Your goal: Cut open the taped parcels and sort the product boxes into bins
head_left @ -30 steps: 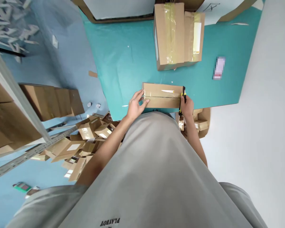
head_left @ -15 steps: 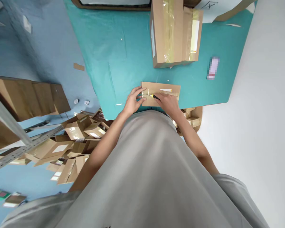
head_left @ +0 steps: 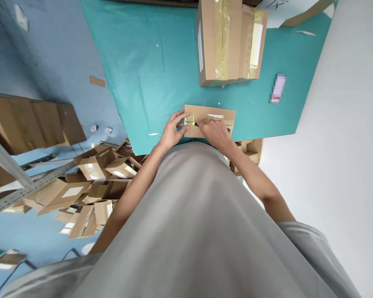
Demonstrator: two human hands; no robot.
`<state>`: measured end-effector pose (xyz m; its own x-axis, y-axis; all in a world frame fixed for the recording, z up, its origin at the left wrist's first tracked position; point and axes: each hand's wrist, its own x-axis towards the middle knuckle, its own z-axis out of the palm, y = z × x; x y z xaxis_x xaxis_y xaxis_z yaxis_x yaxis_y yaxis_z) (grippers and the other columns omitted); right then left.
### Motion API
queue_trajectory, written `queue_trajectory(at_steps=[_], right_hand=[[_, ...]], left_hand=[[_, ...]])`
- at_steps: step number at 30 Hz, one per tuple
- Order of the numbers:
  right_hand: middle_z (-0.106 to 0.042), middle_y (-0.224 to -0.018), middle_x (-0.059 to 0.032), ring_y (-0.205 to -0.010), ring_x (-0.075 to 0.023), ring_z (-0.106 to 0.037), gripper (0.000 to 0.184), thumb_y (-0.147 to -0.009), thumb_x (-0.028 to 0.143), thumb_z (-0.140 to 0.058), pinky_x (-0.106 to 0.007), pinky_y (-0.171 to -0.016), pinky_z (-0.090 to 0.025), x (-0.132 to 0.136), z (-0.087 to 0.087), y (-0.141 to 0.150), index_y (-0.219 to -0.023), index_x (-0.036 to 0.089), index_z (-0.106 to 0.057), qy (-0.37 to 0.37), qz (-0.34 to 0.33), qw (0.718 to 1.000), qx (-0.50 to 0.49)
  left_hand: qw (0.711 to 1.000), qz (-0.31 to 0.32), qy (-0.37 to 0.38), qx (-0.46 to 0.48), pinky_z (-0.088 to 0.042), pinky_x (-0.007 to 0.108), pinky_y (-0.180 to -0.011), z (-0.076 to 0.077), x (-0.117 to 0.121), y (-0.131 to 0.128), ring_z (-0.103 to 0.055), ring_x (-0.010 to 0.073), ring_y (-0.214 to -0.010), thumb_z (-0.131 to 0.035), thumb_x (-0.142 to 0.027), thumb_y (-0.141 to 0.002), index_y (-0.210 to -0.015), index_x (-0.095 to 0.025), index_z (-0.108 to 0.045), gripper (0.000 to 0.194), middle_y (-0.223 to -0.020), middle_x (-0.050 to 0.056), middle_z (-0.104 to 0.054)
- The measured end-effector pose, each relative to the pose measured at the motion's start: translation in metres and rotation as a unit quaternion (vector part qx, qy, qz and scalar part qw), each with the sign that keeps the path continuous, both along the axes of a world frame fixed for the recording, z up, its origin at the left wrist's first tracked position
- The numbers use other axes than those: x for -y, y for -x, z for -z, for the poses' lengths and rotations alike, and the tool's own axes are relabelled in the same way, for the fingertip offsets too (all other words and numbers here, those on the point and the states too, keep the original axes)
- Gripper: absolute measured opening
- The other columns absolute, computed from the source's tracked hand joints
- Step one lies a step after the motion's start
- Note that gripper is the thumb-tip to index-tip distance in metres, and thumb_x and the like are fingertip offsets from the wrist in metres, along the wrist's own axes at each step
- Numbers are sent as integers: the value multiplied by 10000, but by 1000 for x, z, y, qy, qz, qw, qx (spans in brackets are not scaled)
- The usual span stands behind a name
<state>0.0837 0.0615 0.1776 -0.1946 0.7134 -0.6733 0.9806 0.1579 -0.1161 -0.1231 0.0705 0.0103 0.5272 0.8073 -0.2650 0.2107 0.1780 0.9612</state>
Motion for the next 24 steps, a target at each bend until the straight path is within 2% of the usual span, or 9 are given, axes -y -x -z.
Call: queue_trajectory(at_steps=[4,7,10,14,17,19,24], right_hand=[[-811,-1323,-222,-1132,-318,-772,466,-1119,54,-382,-386,-890,-519,-6,-4,9,-1425,117,-727,-3,-16,1000,8],[-826,-1270,-221,-1113,-330,-776,457,-1101,45,-412,-401,-890,-526,-9,3,13,-1388,114,-761,-11,-11,1000,1],[-829,-1216,-248,-1099,-349,-773,411,-1065,22,-468,-413,-877,-526,-5,11,3,-1281,93,-811,-15,13,1000,1],[-819,-1156,-282,-1061,-380,-762,366,-1040,11,-505,-434,-836,-500,17,11,-49,-1148,74,-849,3,63,997,52],[-813,-1094,-281,-1022,-370,-754,356,-1051,25,-496,-418,-809,-472,43,0,-101,-1106,75,-844,1,101,991,89],[-813,-1100,-264,-1010,-350,-756,328,-1060,33,-513,-397,-812,-458,58,-7,-127,-1146,91,-824,-6,125,988,88],[-817,-1149,-240,-1054,-337,-748,302,-1086,91,-516,-382,-816,-425,72,-15,-152,-1186,136,-797,-28,139,988,59]], left_hand=[[1000,-14,4,5,-609,560,-1184,0,0,-1,-594,387,-1535,-810,-567,-996,-1539,-311,-711,607,-1685,156,-549],[1000,-18,3,0,-617,554,-1168,0,1,0,-610,384,-1520,-798,-628,-992,-1537,-298,-711,644,-1687,168,-548],[1000,-22,1,-9,-629,541,-1149,1,1,0,-632,378,-1496,-778,-670,-990,-1526,-285,-716,662,-1684,182,-549],[999,-31,3,-26,-636,534,-1135,1,1,0,-675,360,-1431,-774,-678,-978,-1510,-268,-725,673,-1685,190,-556],[999,-42,5,-34,-639,515,-1125,-1,1,-1,-688,347,-1403,-788,-691,-956,-1500,-255,-730,700,-1677,196,-568],[998,-48,3,-38,-642,503,-1117,-2,1,-2,-692,344,-1392,-790,-717,-945,-1495,-250,-732,724,-1674,200,-571],[997,-68,4,-43,-643,491,-1117,-3,2,-3,-703,351,-1391,-786,-787,-917,-1469,-247,-747,773,-1664,203,-590]])
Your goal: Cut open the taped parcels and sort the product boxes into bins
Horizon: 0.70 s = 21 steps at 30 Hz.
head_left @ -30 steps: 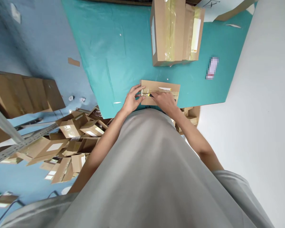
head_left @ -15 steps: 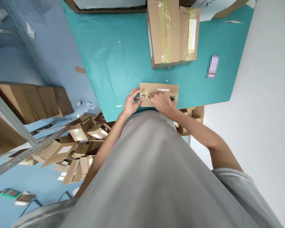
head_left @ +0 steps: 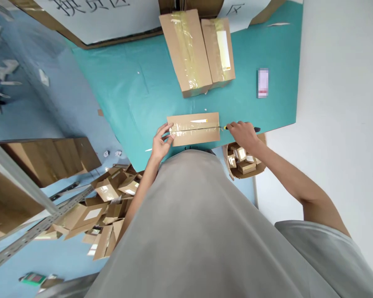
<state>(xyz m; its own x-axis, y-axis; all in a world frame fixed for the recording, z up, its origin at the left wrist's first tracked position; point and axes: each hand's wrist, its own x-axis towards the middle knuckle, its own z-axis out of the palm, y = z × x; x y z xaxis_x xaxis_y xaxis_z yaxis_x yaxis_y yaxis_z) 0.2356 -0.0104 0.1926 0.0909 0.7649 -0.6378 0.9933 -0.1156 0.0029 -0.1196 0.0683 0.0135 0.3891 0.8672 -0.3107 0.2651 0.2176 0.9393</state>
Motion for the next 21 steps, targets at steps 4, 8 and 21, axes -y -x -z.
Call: queue_trajectory(at_steps=[4,8,21], right_hand=[[-838,-1145,-181,-994,-318,-759,266,-1144,297,-558,-359,-773,-416,13,0,-16,-1206,194,-796,-37,62,996,-56],[-826,-984,-103,-799,-256,-755,334,-1141,494,-572,-337,-727,-481,32,22,-26,-1096,208,-739,-118,252,934,-226],[-412,-484,127,-446,-129,-444,230,-843,352,-685,-269,-506,-396,28,79,63,-998,211,-782,-102,550,662,-500]], left_hand=[[999,-34,22,7,-624,534,-1165,1,-3,12,-711,365,-1403,-831,-791,-870,-1450,-248,-748,799,-1624,197,-648],[994,-91,57,16,-627,546,-1168,5,-12,36,-741,360,-1359,-936,-726,-772,-1413,-256,-759,814,-1569,174,-713],[989,-132,60,-7,-686,519,-1056,16,-20,68,-749,362,-1351,-876,-660,-810,-1433,-246,-737,761,-1551,187,-729]])
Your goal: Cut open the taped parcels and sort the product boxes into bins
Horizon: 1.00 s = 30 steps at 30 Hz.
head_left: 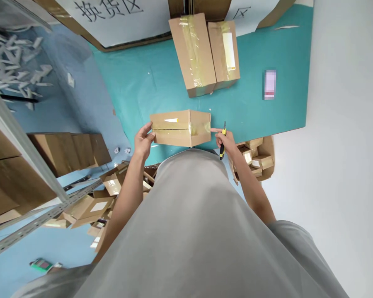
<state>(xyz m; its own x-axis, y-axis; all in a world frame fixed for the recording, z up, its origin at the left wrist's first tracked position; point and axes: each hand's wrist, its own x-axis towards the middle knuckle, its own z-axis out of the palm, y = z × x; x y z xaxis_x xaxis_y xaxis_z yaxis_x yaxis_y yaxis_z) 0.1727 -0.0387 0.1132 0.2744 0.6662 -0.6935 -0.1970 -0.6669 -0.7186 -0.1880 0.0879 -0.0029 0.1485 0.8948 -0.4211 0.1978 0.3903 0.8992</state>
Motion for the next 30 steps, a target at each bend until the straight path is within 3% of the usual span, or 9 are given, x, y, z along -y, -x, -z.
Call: queue_trajectory(at_steps=[5,14,20,26,30], right_hand=[[-418,-492,111,-447,-125,-436,192,-870,406,-673,-267,-523,-398,1,-1,3,-864,235,-761,-24,-15,999,31],[-459,-493,74,-475,-155,-495,435,-929,663,-757,-319,-577,-521,3,-7,10,-845,237,-772,-22,-29,997,67],[-471,-497,88,-478,-164,-482,425,-908,535,-724,-314,-554,-514,5,-14,12,-1162,211,-828,-5,-50,997,66],[-493,-482,72,-465,-166,-502,339,-933,524,-693,-320,-554,-519,-3,-21,19,-1005,222,-827,-13,-82,993,90],[-536,-474,58,-460,-161,-549,345,-931,548,-695,-296,-537,-509,-11,-24,29,-897,227,-817,-35,-114,987,104]], left_hand=[[1000,-10,9,13,-677,550,-1080,-2,-3,2,-731,379,-1385,-908,-616,-786,-1409,-255,-750,737,-1530,170,-745],[998,-35,26,35,-651,563,-1164,11,-2,10,-688,380,-1468,-947,-549,-786,-1372,-259,-760,679,-1509,160,-753],[997,-54,45,44,-637,592,-1189,16,-5,16,-673,401,-1487,-983,-544,-734,-1337,-264,-774,697,-1500,149,-763],[997,-43,61,27,-644,582,-1173,18,-10,21,-684,379,-1469,-930,-535,-794,-1323,-289,-766,606,-1457,125,-777],[997,-44,65,-16,-560,552,-1278,17,-18,19,-644,349,-1513,-908,-457,-831,-1336,-254,-754,566,-1486,128,-766]])
